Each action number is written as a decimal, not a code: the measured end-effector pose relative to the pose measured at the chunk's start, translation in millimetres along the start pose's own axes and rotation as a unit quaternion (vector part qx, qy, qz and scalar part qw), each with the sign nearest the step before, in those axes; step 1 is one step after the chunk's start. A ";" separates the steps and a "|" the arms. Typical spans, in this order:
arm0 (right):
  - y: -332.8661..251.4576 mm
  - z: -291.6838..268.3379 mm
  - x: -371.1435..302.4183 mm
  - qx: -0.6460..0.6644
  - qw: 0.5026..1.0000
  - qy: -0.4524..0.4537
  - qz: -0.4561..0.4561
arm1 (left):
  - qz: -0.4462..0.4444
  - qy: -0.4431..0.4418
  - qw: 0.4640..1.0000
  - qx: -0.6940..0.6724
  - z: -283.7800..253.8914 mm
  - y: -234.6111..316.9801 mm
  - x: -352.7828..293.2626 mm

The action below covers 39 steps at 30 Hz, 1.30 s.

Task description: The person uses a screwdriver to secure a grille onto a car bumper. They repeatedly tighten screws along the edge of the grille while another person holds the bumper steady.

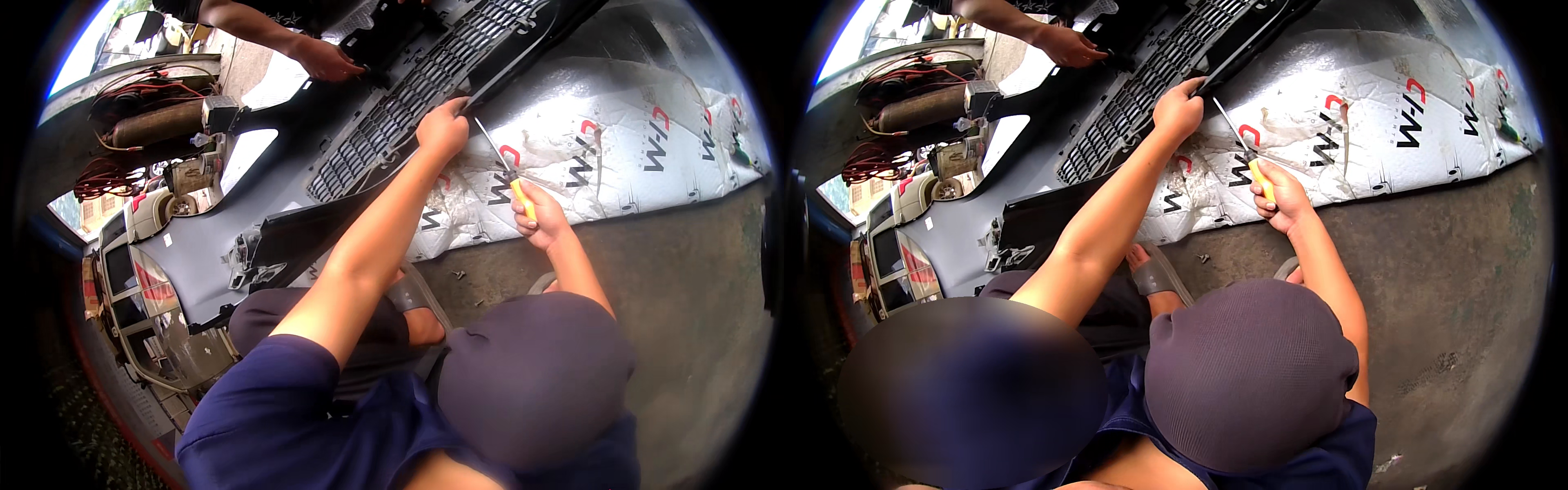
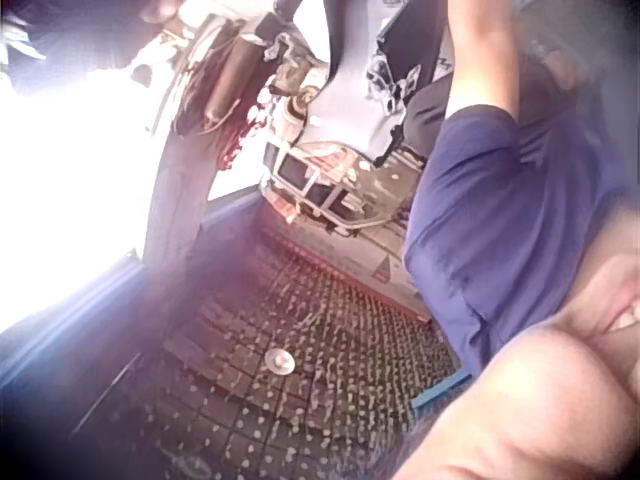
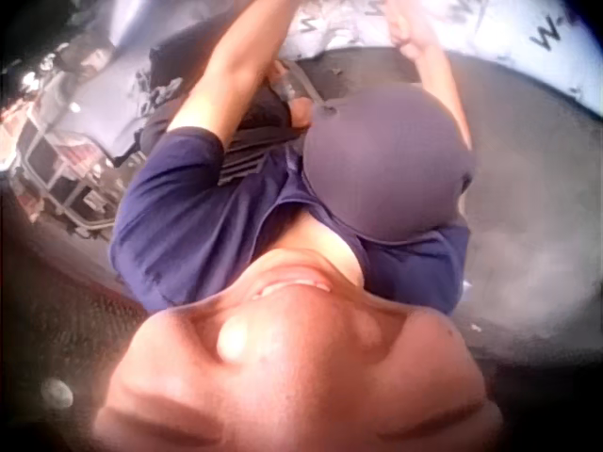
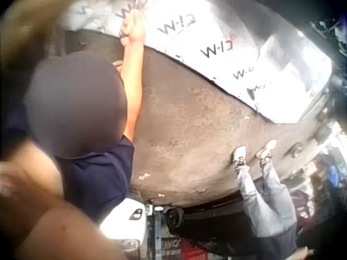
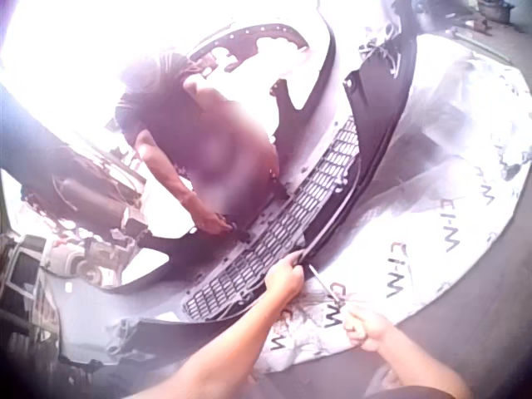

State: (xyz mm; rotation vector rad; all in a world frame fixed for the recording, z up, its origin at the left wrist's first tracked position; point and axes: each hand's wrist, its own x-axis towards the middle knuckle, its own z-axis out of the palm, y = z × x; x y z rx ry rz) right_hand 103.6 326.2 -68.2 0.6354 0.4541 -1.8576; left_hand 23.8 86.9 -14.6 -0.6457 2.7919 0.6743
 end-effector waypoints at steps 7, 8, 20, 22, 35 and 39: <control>-2.7 -6.7 -45.1 -0.305 0.926 0.159 -0.157 | 0.027 -0.072 0.996 -0.044 -13.5 -4.7 2.2; -4.7 -10.1 -52.1 -0.343 0.909 0.167 -0.168 | 0.023 -0.099 0.993 -0.055 -20.2 -9.0 7.0; -26.8 -36.7 -129.8 -0.451 0.863 0.208 -0.094 | 0.106 -0.189 0.970 -0.106 -44.1 -42.8 6.9; -36.9 -20.4 -137.0 -0.477 0.854 0.189 -0.082 | 0.124 -0.199 0.964 -0.122 -40.7 -48.6 2.4; -177.9 192.4 -152.0 -0.948 0.235 0.162 -0.143 | 0.186 0.034 0.980 -0.059 -67.5 16.9 66.1; -183.8 204.5 -133.1 -0.911 0.253 0.181 -0.269 | 0.175 -0.033 0.983 0.048 -38.9 32.2 123.9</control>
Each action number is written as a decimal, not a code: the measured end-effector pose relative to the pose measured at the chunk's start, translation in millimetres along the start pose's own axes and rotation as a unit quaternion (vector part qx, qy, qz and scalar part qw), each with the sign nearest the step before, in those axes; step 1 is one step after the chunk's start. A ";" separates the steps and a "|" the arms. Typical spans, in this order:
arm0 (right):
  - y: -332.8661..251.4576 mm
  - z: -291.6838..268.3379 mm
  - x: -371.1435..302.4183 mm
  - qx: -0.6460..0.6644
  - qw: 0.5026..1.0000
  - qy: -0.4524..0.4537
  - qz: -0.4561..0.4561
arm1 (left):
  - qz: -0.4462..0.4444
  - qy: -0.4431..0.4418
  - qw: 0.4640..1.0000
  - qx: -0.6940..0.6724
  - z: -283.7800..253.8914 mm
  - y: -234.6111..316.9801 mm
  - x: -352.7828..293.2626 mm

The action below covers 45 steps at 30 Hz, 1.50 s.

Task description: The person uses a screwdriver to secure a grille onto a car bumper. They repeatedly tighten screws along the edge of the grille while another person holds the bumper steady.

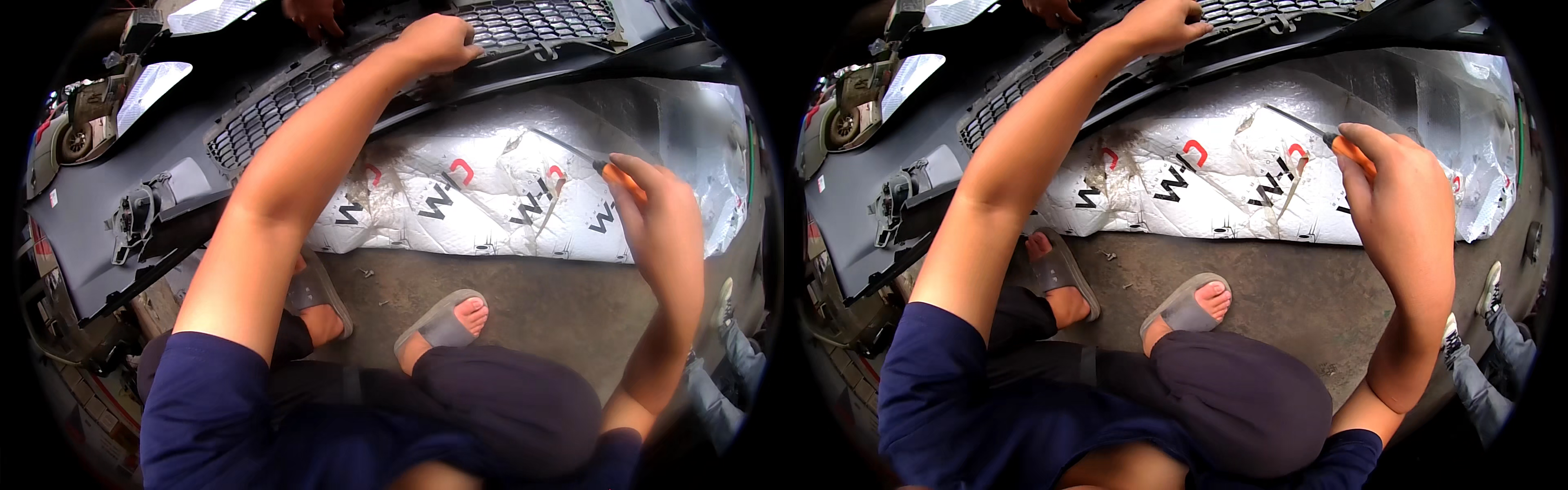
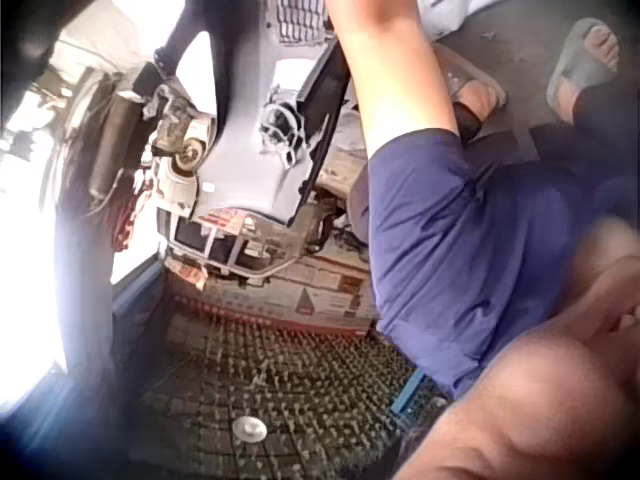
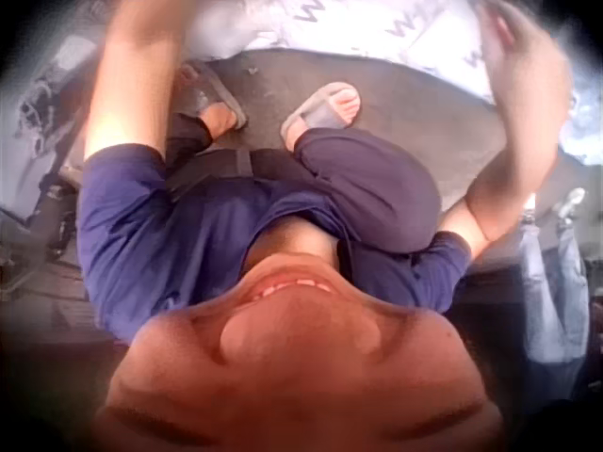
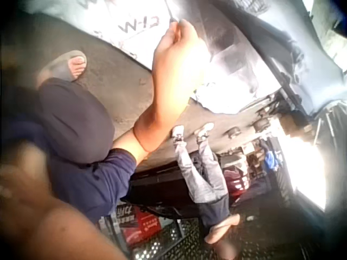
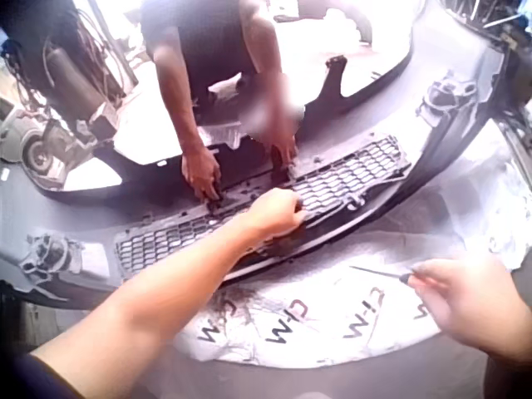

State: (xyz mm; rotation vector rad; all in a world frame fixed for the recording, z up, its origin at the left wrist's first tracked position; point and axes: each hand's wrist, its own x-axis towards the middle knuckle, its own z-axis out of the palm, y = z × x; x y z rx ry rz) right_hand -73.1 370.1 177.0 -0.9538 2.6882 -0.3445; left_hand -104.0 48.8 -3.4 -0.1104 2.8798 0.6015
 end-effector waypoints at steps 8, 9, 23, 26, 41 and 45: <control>8.3 -38.3 27.2 0.123 0.990 0.051 0.043 | 0.015 -0.170 0.985 0.018 31.5 -22.8 63.1; 16.2 -42.4 33.3 0.045 0.997 0.052 0.031 | 0.003 -0.214 0.977 -0.025 19.7 -13.0 67.9; -2.4 -18.4 144.8 0.013 0.995 -0.070 -0.071 | 0.077 -0.084 0.988 -0.101 7.0 -26.0 31.2; -6.9 -2.0 147.5 0.017 0.994 -0.093 -0.058 | 0.090 -0.040 0.986 -0.137 23.7 -35.7 22.6; 5.1 2.8 154.2 0.041 0.995 -0.065 -0.065 | 0.120 -0.261 0.957 -0.039 -13.8 -17.4 50.0; 7.9 3.2 158.6 0.047 0.995 -0.069 -0.062 | 0.078 -0.259 0.961 -0.057 -12.5 -16.1 46.5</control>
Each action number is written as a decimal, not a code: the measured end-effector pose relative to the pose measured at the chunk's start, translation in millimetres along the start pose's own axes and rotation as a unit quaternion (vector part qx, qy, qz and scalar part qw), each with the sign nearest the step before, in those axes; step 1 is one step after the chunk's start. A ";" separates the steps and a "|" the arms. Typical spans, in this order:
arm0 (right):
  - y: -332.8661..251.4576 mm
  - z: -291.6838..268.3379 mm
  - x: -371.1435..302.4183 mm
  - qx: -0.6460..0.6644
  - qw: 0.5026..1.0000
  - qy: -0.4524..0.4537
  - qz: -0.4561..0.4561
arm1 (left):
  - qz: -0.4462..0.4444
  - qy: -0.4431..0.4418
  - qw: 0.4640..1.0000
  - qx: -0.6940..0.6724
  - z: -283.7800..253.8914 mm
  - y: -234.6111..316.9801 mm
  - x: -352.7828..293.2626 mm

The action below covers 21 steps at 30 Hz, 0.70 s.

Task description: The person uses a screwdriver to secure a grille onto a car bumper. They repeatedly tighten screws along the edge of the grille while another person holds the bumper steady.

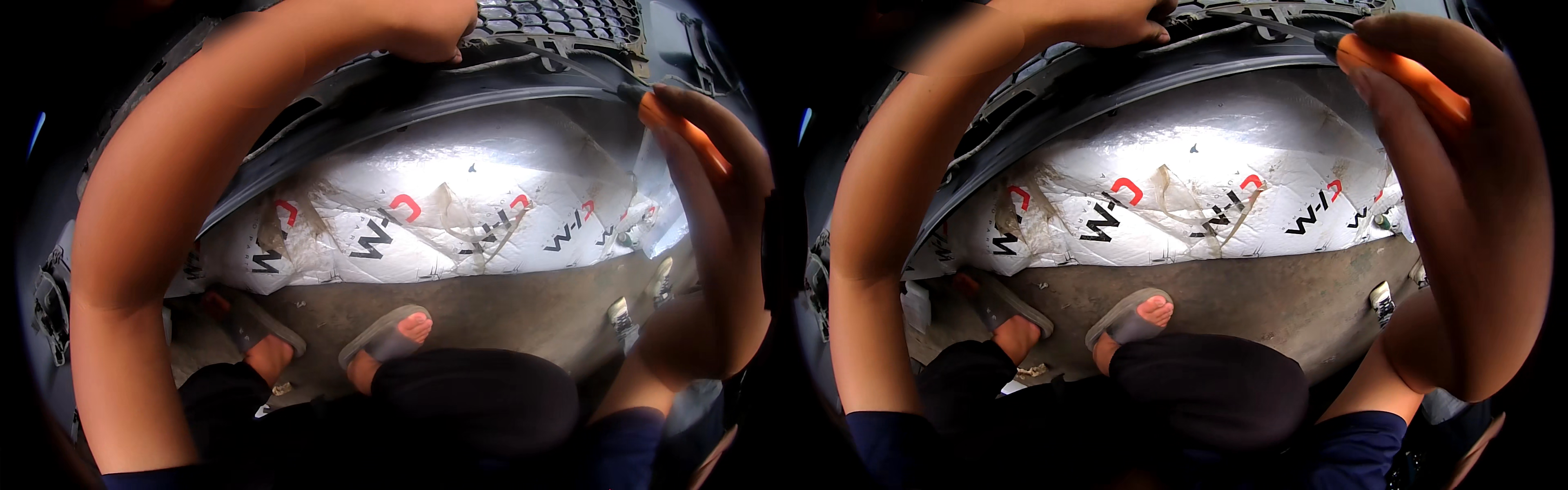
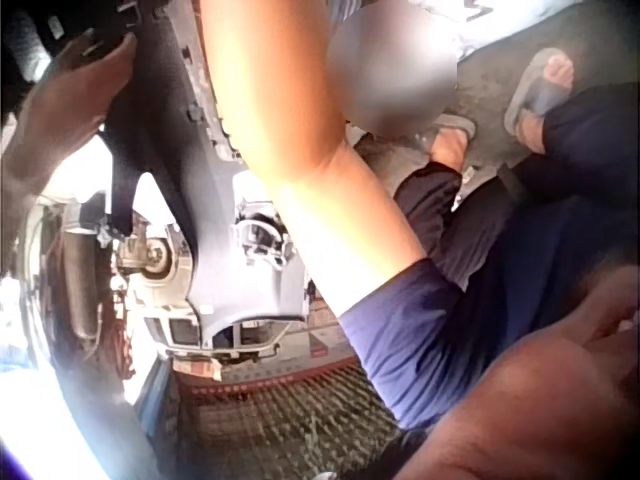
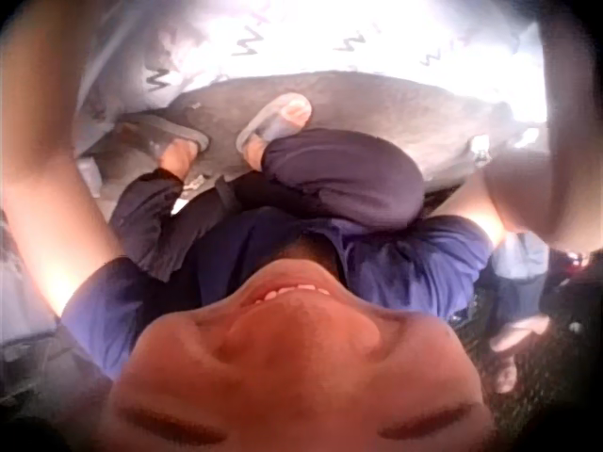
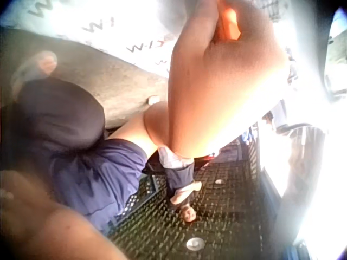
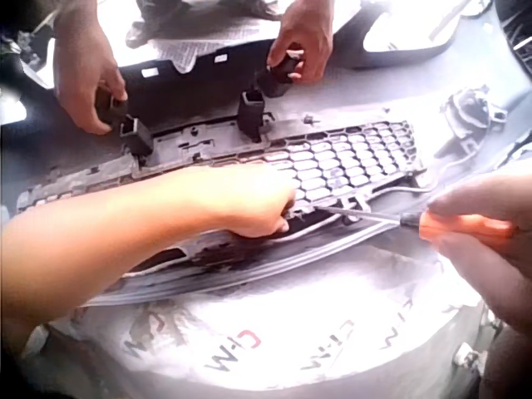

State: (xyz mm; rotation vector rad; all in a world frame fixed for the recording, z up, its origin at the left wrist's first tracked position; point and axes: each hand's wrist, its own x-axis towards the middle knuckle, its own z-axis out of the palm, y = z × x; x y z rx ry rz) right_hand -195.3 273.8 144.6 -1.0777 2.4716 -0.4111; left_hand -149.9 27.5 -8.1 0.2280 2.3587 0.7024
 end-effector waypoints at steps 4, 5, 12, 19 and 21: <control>-0.8 -6.5 10.3 0.008 1.000 -0.015 -0.010 | -0.015 0.013 1.000 -0.004 0.3 -1.3 1.3; -1.1 -8.9 16.0 0.009 1.000 -0.020 -0.014 | -0.006 0.014 1.000 -0.002 2.6 -4.1 2.9; -12.8 -25.9 70.4 -0.056 0.988 -0.141 0.013 | -0.013 0.084 0.996 0.027 33.3 -18.3 14.5; -50.3 -27.2 90.9 -0.169 0.971 -0.168 0.025 | -0.070 0.043 0.997 -0.004 28.7 -8.8 20.4; -56.8 -18.6 98.8 -0.207 0.966 -0.152 -0.005 | -0.072 0.034 0.997 0.006 30.2 -8.9 28.0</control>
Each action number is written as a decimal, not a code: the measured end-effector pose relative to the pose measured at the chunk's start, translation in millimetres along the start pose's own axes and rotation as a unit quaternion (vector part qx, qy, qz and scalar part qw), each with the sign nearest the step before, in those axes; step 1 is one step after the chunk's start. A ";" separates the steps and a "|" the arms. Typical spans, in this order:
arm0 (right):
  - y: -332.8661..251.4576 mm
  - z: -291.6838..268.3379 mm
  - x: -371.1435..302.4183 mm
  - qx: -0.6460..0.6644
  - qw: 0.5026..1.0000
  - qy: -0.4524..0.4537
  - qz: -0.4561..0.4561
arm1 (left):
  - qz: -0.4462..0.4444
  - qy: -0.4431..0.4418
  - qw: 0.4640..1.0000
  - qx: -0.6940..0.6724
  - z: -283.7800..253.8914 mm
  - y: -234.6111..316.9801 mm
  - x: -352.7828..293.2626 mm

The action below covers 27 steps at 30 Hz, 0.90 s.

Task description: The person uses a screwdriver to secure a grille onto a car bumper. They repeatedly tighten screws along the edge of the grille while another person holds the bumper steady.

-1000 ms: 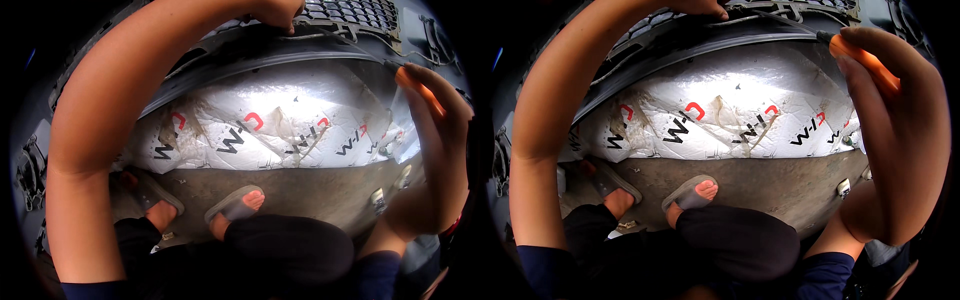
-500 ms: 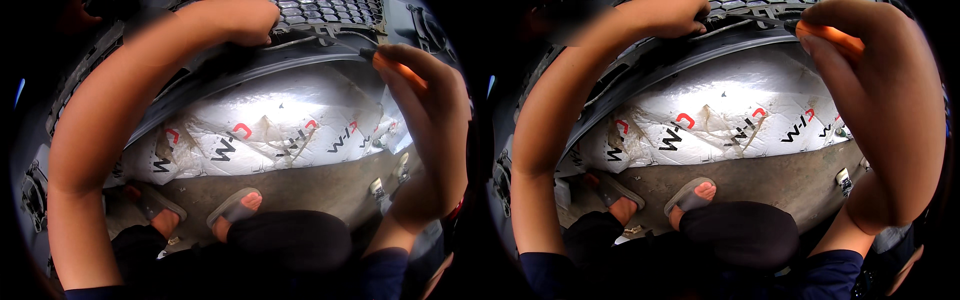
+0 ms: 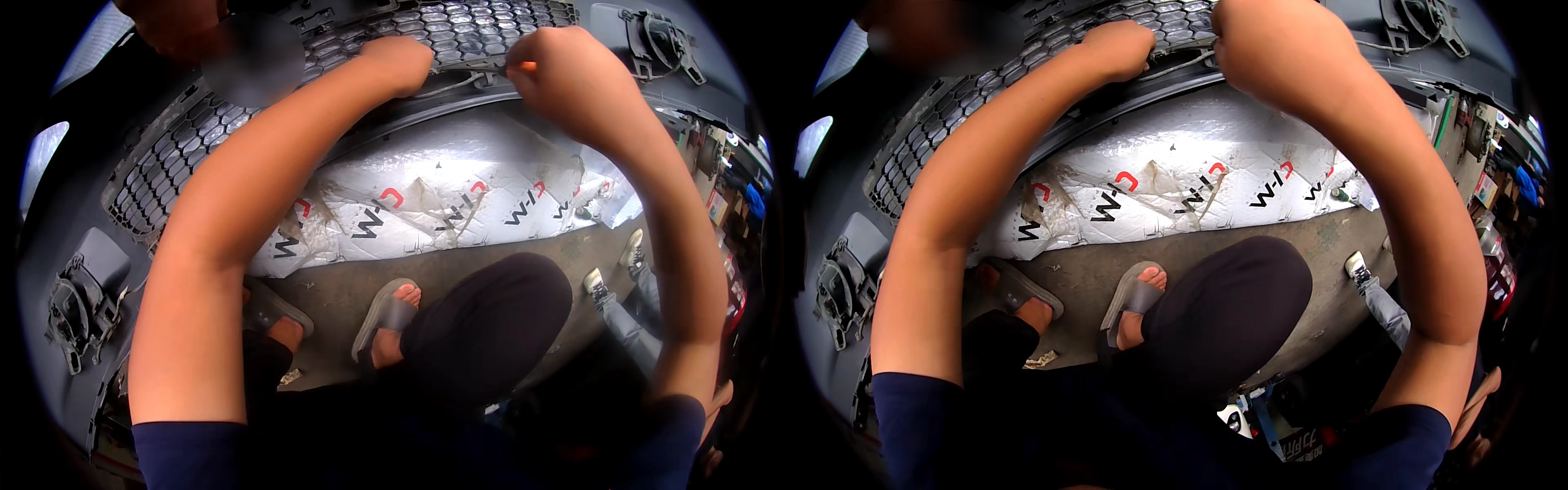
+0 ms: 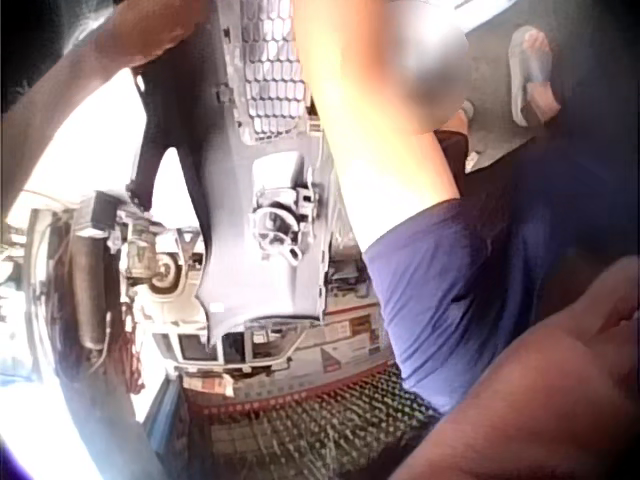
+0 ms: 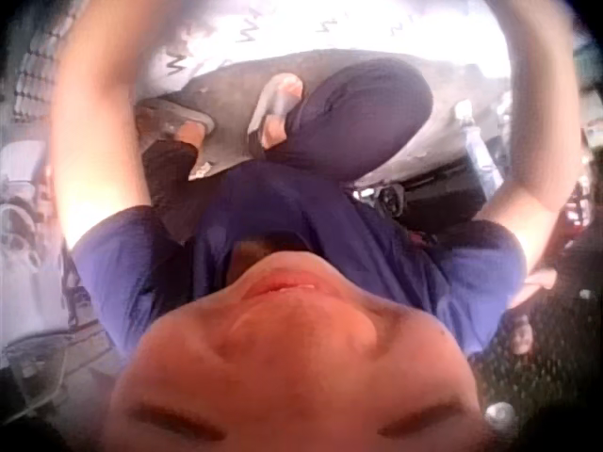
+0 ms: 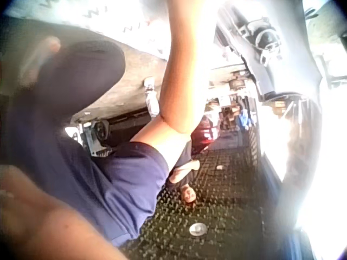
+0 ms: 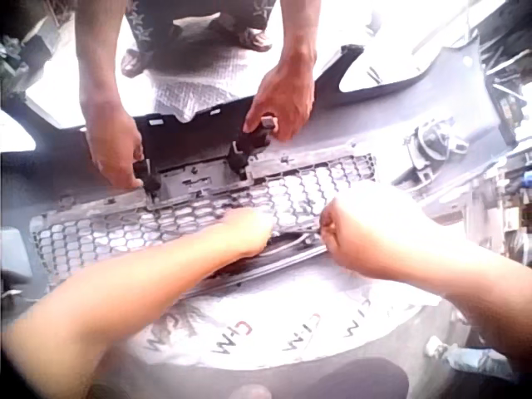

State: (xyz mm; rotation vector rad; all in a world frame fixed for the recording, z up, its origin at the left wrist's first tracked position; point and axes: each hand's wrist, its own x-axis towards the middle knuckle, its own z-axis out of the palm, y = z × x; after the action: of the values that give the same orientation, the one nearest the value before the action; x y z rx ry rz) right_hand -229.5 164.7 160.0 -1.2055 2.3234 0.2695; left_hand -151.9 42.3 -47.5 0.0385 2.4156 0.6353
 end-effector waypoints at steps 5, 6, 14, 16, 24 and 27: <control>7.0 -4.7 4.1 -0.008 0.992 -0.092 0.081 | -0.002 0.039 0.999 -0.024 9.2 1.0 -2.6; 10.3 -2.1 2.9 0.006 0.993 -0.089 0.078 | -0.008 0.039 0.999 -0.036 10.9 -5.0 -4.2; 29.0 9.5 -19.1 0.077 0.989 -0.034 0.118 | 0.122 0.147 0.980 -0.057 9.2 -22.3 -23.3; 32.4 19.2 -37.0 0.119 0.986 -0.009 0.116 | 0.073 0.199 0.975 -0.066 12.0 -24.8 -33.1; 31.0 124.0 -107.6 0.664 0.673 0.305 0.111 | -0.114 0.268 0.955 -0.055 29.6 -29.3 -23.0; 7.7 138.9 -50.7 0.768 0.580 0.269 0.005 | -0.124 0.250 0.960 -0.035 28.9 -28.3 -24.8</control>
State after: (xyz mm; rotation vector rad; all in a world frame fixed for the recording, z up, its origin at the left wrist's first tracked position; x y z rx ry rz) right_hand -163.7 259.6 67.5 -0.2317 1.7433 -1.9459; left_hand -111.6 25.4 -65.9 -0.5048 2.8086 0.6708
